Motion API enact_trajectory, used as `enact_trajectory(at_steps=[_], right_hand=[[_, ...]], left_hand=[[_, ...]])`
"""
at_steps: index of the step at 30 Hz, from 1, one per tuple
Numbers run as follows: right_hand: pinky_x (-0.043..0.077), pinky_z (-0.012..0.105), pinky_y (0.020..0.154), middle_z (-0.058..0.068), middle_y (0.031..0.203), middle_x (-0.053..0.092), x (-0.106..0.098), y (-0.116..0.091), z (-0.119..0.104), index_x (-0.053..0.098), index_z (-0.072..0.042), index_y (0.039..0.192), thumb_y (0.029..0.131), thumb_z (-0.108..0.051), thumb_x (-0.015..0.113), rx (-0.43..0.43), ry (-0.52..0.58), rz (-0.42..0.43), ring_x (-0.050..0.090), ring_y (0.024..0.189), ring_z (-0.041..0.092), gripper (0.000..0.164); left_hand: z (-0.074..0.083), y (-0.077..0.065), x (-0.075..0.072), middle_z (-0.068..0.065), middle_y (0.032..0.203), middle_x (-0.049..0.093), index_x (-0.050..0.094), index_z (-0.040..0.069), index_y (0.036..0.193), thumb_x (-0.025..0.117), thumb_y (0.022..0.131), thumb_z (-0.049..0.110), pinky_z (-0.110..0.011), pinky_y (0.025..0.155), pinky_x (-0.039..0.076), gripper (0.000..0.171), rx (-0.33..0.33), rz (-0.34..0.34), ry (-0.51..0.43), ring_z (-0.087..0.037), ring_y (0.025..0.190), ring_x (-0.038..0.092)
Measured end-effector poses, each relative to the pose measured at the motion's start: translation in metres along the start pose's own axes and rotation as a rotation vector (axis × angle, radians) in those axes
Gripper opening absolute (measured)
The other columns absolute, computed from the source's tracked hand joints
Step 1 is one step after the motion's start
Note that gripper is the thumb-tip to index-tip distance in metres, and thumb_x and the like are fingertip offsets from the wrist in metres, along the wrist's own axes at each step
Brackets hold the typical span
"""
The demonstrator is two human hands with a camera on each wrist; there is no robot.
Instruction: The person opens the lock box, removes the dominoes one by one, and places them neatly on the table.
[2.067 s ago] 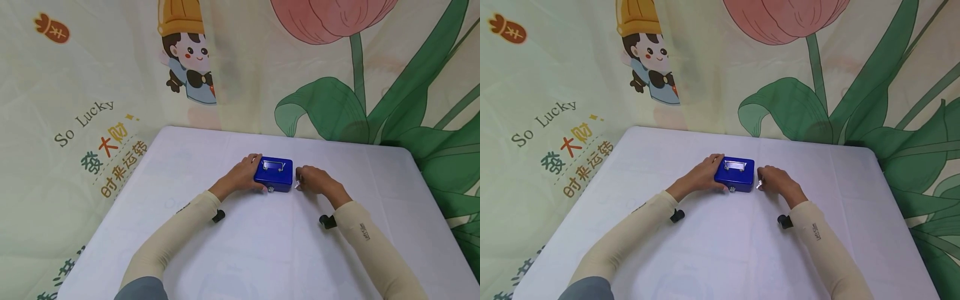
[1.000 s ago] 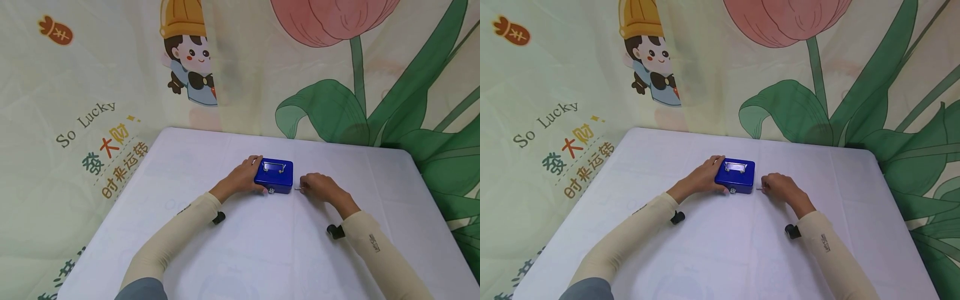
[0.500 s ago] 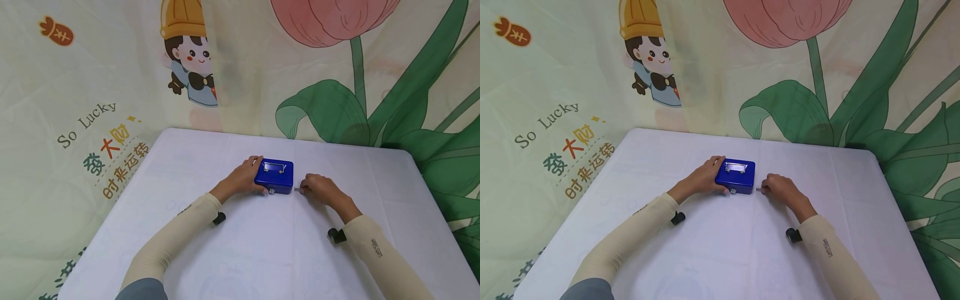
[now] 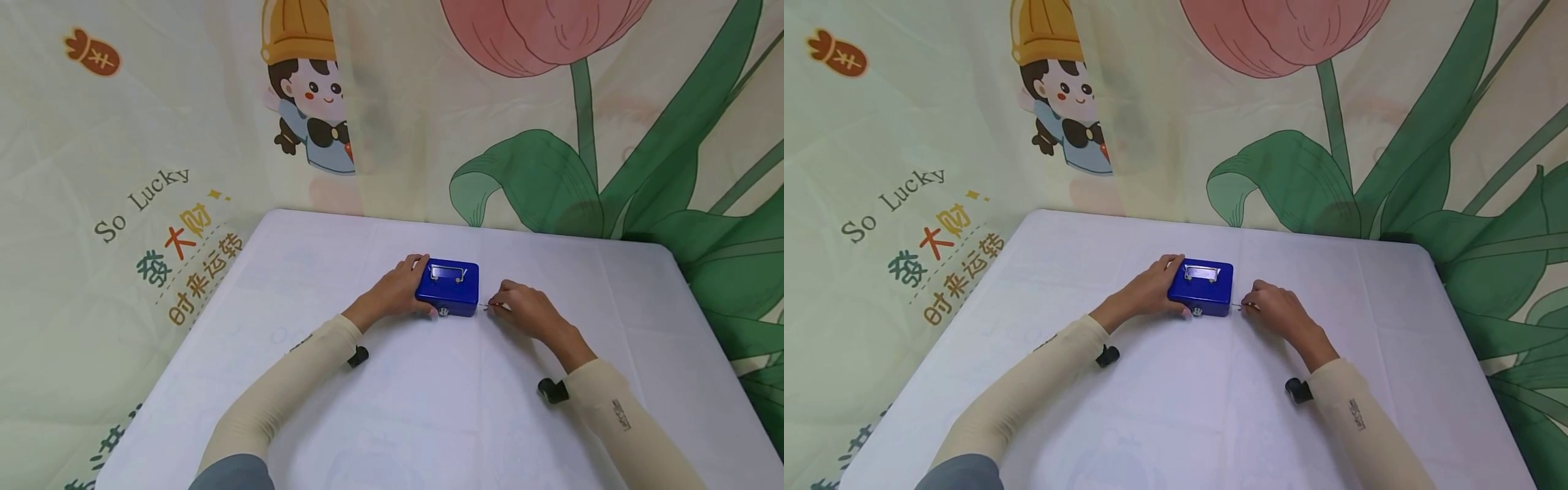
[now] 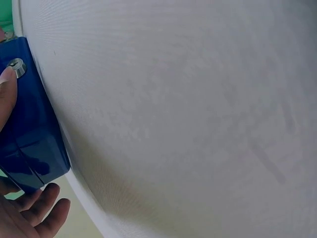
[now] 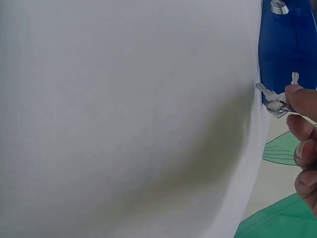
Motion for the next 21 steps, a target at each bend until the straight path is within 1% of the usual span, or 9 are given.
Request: enact_trajectory(at_steps=[5,10,14,17,21], right_hand=[[0.051,0.026,0.065,-0.002,0.087,0.066,-0.004,-0.007,-0.003,0.081,-0.009,0.103,0.086,-0.011,0.079,-0.04,0.004,0.057,0.061,0.075,0.011,0.017],[0.048,0.023,0.061,-0.003,0.083,0.067,-0.007,-0.012,-0.006,0.081,-0.009,0.103,0.086,-0.011,0.08,-0.068,0.002,0.108,0.057,0.07,0.008,0.018],[0.052,0.025,0.064,-0.002,0.084,0.072,-0.007,-0.015,-0.007,0.081,-0.009,0.103,0.085,-0.01,0.08,-0.06,0.019,0.109,0.063,0.072,0.01,0.018],[0.055,0.028,0.067,0.0,0.086,0.075,-0.007,-0.017,-0.008,0.08,-0.008,0.104,0.085,-0.011,0.08,-0.05,0.023,0.097,0.067,0.076,0.013,0.019],[0.056,0.03,0.068,0.002,0.088,0.076,-0.007,-0.018,-0.012,0.08,-0.008,0.105,0.086,-0.012,0.079,-0.032,0.03,0.089,0.069,0.078,0.016,0.019]], left_hand=[[0.0,0.0,0.0,-0.018,0.158,0.029,0.015,0.007,0.16,0.081,0.071,0.065,-0.051,0.111,0.042,0.125,-0.006,-0.01,-0.011,-0.035,0.139,0.042],[-0.001,0.0,0.001,-0.017,0.161,0.024,0.012,0.009,0.161,0.083,0.072,0.061,-0.052,0.112,0.04,0.125,-0.019,-0.035,-0.072,-0.036,0.141,0.04],[-0.001,0.0,0.002,-0.019,0.161,0.021,0.011,0.008,0.161,0.084,0.073,0.058,-0.051,0.115,0.037,0.126,-0.011,-0.043,-0.128,-0.036,0.143,0.037],[-0.001,0.001,0.002,-0.02,0.161,0.02,0.01,0.007,0.161,0.085,0.072,0.057,-0.051,0.115,0.036,0.126,-0.014,-0.048,-0.149,-0.037,0.144,0.035],[0.0,0.001,0.003,-0.02,0.162,0.019,0.009,0.008,0.161,0.086,0.072,0.056,-0.051,0.115,0.037,0.127,-0.025,-0.054,-0.16,-0.037,0.144,0.035]])
Point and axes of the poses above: each hand's wrist, its own y-axis towards the middle knuckle, its own x-axis out of the palm, z = x × y, the point moved 6 cm from there along y, towards the middle knuckle
